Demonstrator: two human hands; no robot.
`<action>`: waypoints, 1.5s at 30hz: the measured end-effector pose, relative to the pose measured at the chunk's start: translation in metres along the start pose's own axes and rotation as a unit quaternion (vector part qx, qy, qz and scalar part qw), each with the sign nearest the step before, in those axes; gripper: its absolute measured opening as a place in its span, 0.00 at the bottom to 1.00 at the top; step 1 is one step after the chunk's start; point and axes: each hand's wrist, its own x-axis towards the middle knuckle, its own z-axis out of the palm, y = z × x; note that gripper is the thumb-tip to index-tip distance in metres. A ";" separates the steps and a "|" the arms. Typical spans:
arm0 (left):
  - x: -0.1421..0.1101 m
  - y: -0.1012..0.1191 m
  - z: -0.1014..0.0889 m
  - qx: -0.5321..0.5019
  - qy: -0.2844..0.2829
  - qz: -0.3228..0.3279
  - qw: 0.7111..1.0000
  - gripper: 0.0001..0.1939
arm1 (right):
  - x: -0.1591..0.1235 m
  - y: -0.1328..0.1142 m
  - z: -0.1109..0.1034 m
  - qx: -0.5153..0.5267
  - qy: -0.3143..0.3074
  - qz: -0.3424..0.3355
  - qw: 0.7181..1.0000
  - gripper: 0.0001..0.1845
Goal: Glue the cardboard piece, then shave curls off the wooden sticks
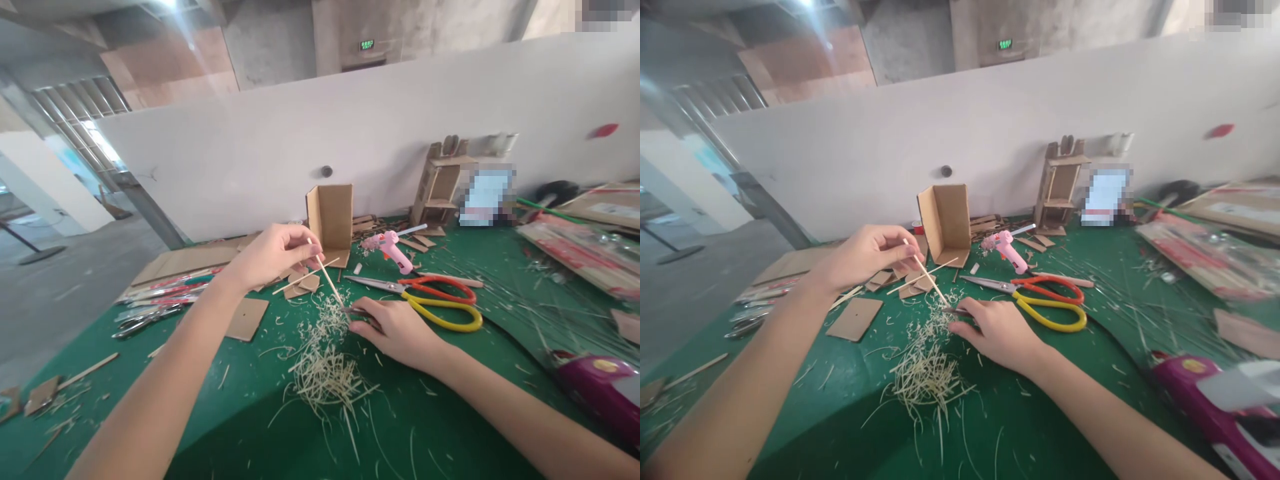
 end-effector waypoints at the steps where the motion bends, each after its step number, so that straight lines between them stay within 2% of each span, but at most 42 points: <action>1: 0.000 0.000 0.003 0.007 0.000 0.003 1.000 0.10 | 0.000 0.000 0.000 -0.005 0.001 -0.006 1.000 0.18; 7: 0.003 -0.003 0.018 0.004 0.034 0.033 0.999 0.08 | 0.004 0.006 0.002 -0.022 0.054 -0.030 0.998 0.17; 12: 0.009 -0.007 0.031 -0.043 0.016 0.038 0.998 0.07 | 0.004 0.010 0.002 -0.049 0.057 -0.029 0.997 0.15; 16: 0.009 -0.007 0.033 -0.046 0.016 0.050 0.998 0.08 | 0.005 0.008 -0.003 -0.057 0.075 -0.060 0.994 0.15; 22: 0.010 -0.008 0.037 -0.037 0.004 0.049 0.998 0.09 | 0.014 -0.001 -0.013 -0.117 0.111 -0.020 0.987 0.16; 25: 0.011 -0.010 0.038 -0.028 0.005 0.046 0.999 0.10 | 0.016 -0.001 -0.009 -0.164 0.129 -0.014 0.978 0.19; 30: 0.015 -0.017 0.038 -0.029 0.011 0.042 0.999 0.11 | 0.012 0.000 0.005 -0.202 0.090 -0.052 0.974 0.20; 32: 0.016 -0.019 0.038 -0.035 0.009 0.039 0.999 0.12 | 0.013 0.000 0.006 -0.204 0.103 -0.052 0.972 0.19; 37: 0.014 -0.014 0.046 -0.053 0.004 0.061 0.997 0.10 | 0.017 0.001 -0.008 -0.227 0.182 -0.035 0.956 0.18; 41: 0.010 -0.007 0.053 -0.038 0.011 0.073 0.997 0.05 | 0.016 -0.001 -0.017 -0.245 0.199 -0.044 0.948 0.17; 45: 0.008 -0.006 0.054 -0.011 0.011 0.064 0.998 0.05 | 0.014 -0.004 -0.017 -0.267 0.183 -0.031 0.946 0.20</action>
